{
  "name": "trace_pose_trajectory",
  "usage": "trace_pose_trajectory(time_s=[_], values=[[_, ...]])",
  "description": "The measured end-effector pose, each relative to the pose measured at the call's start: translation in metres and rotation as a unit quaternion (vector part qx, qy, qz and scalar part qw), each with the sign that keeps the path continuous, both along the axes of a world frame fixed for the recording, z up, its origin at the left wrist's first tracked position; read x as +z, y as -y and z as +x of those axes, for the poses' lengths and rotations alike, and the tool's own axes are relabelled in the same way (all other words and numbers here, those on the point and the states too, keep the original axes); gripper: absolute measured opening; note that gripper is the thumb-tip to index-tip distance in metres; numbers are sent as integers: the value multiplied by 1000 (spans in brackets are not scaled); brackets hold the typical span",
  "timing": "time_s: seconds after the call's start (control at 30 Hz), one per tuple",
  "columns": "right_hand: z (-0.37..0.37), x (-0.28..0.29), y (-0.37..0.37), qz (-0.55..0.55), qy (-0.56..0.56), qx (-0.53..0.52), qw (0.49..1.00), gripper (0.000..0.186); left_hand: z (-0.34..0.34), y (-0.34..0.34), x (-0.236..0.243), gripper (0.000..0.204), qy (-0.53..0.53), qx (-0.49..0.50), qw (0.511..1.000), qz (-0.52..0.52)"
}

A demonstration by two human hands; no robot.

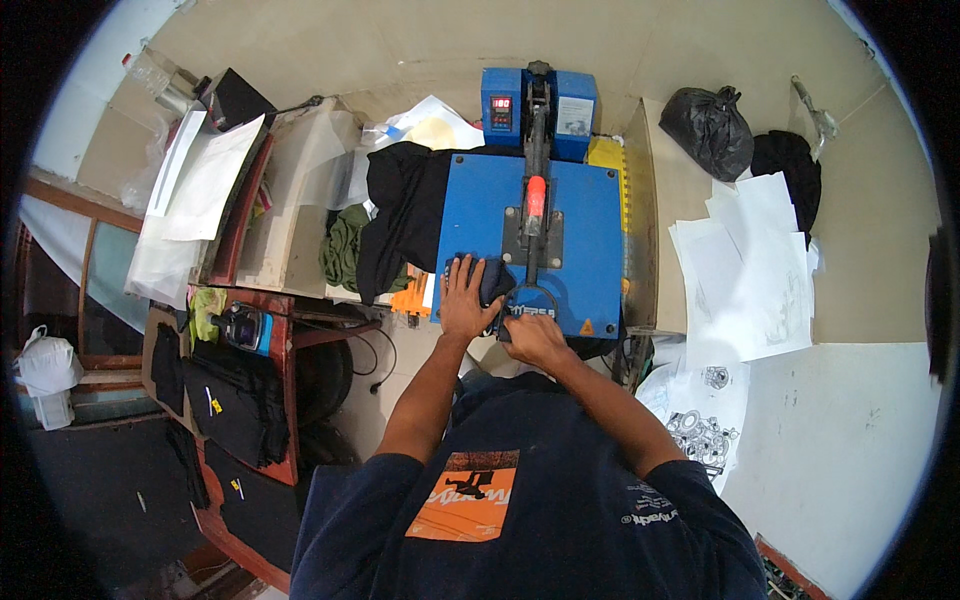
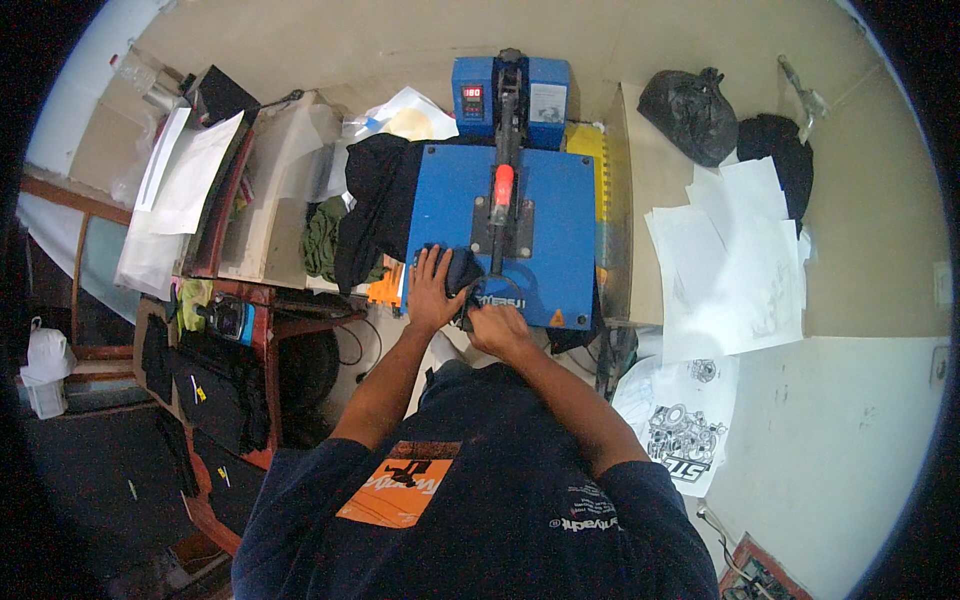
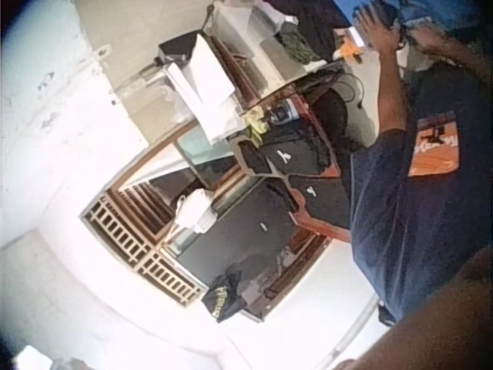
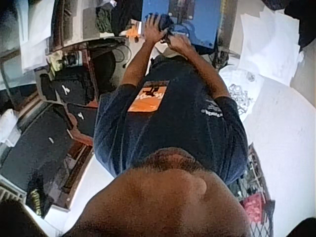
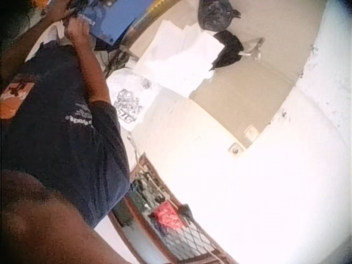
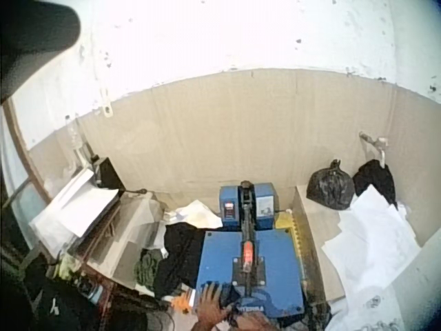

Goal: The person uses a heat press machine to apply a logo onto black t-shirts. They place a t-shirt on the press, cover it with a white sheet, and lower the heated press head. After a few seconds, they lift the press, remove the sheet, and inspect the shirt before moving it to a table. The process is repeated for multiple shirts.

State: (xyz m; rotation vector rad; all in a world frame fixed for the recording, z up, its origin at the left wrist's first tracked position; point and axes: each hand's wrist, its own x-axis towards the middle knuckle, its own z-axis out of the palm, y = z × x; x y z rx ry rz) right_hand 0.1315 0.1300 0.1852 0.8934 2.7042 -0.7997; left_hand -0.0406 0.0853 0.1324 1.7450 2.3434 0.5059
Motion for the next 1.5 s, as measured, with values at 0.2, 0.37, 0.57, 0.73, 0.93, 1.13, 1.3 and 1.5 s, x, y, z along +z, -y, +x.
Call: trace_pose_trajectory(time_s=[0.2, 0.37, 0.57, 0.73, 0.93, 1.13, 1.3, 1.5], values=[[0, -1, 1, 1, 4, -1, 1000, 34, 0, 0, -2, 84, -10, 1, 1000, -4], [2, -4, 1, 17, -38, -4, 999, 32, 1, -1, -2, 85, -15, 5, 1000, -9], [0, -1, 0, -5, -2, 1, 1000, 33, 1, -1, 0, 85, -20, 8, 999, -27], [0, 2, 0, -15, 8, -3, 1000, 34, 1, -1, 1, 85, -12, 6, 1000, -23], [0, 1, 0, -6, 1, -1, 1000, 34, 2, 0, 2, 82, -9, 3, 1000, 3], [-1, -1, 0, 0, 8, 13, 1000, 35, 2, 0, 3, 81, -15, 4, 1000, 7], [0, -1, 2, 14, -8, 10, 1000, 35, 3, 0, 5, 81, -12, 7, 1000, 1], [0, -2, 2, 20, -15, 10, 1000, 33, 7, 1, 6, 82, -34, 7, 999, -31]])
